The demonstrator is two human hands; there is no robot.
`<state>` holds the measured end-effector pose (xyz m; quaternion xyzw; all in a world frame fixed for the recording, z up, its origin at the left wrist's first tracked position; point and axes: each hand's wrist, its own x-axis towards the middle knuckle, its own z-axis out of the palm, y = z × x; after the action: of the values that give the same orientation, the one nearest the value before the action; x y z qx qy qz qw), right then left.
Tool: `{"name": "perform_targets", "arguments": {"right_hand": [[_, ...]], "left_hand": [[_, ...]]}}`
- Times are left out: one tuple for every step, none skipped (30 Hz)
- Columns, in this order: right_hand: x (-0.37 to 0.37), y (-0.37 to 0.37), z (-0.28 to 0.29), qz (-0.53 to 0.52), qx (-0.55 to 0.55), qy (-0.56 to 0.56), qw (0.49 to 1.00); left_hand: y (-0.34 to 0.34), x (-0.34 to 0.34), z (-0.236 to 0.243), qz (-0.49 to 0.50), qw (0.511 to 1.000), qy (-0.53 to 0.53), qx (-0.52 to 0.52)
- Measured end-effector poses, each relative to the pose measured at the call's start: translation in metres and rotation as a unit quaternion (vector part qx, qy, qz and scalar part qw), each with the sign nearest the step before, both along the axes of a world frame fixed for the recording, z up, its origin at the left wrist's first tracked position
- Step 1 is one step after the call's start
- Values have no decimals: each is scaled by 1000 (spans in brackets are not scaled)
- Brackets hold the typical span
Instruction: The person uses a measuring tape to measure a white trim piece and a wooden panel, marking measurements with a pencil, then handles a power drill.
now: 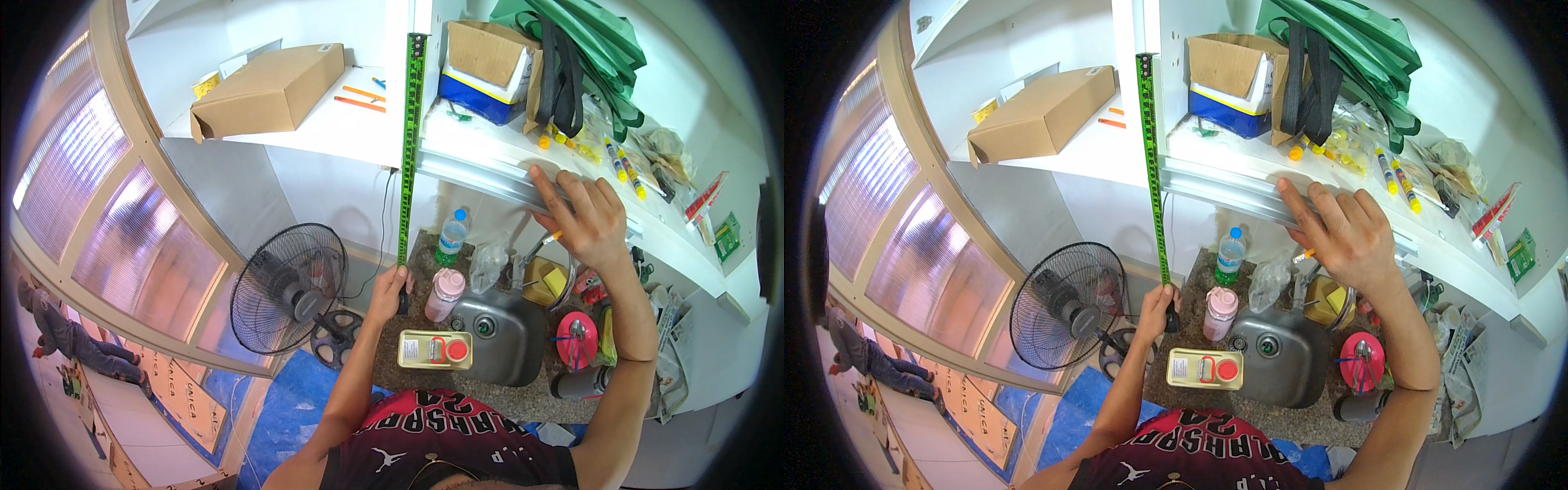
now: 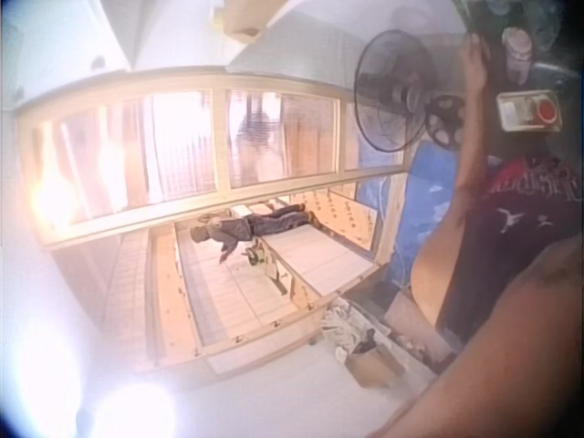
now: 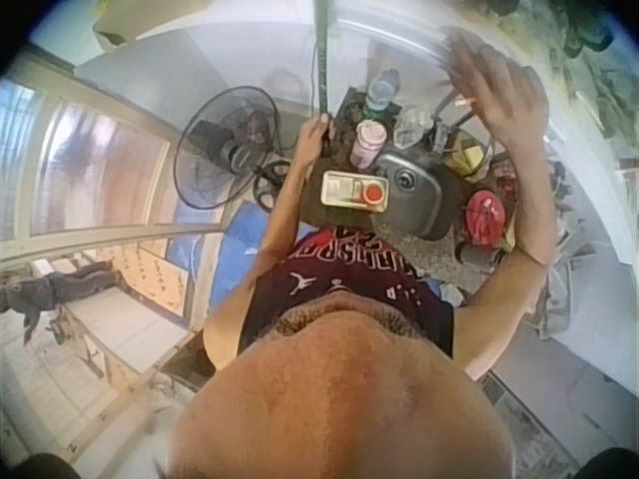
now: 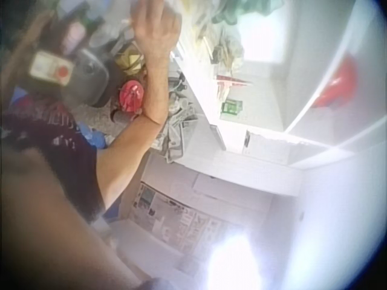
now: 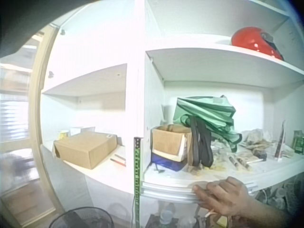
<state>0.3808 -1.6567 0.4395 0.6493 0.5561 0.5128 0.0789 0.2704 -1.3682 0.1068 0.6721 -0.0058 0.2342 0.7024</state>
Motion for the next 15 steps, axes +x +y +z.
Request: {"name": "perform_targets", "arguments": {"right_hand": [[1, 1, -1, 1, 0, 2, 1000], [2, 1, -1, 2, 0, 4, 1000], [3, 2, -2, 2, 0, 6, 1000], [3, 2, -2, 4, 1, 6, 1000], [3, 2, -2, 6, 2, 5, 1000], [3, 3, -2, 8, 3, 5, 1000], [2, 2, -1, 6, 3, 4, 1000], [1, 2, -1, 5, 4, 3, 1000], [0, 1, 0, 3, 4, 3, 1000], [0, 1, 0, 4, 3, 4, 1000], [1, 1, 0, 5, 2, 5, 1000], [1, 1, 0, 6, 1, 6, 1000], [1, 1, 0, 5, 1, 7, 1000], [1, 1, 0, 3, 0, 9, 1000], [1, 1, 0, 2, -1, 10, 1000]], "left_hand": [[0, -1, 2, 5, 1000, 2, 7], [0, -2, 4, 10, 1000, 5, 13], [0, -2, 6, 14, 1000, 7, 20], [0, -3, 6, 14, 1000, 4, 21], [0, -3, 7, 14, 1000, 1, 23], [1, -3, 7, 14, 1000, -2, 24], [1, -2, 6, 13, 1000, -3, 24], [1, -2, 6, 12, 1000, -3, 24], [1, -1, 5, 12, 1000, -4, 23], [1, -1, 5, 11, 1000, -3, 23], [1, -1, 5, 11, 1000, -2, 23], [1, -1, 5, 11, 1000, -1, 23], [1, -1, 5, 10, 1000, -3, 21], [1, -1, 5, 9, 1000, -5, 18], [1, -1, 5, 7, 1000, -8, 16]]}}
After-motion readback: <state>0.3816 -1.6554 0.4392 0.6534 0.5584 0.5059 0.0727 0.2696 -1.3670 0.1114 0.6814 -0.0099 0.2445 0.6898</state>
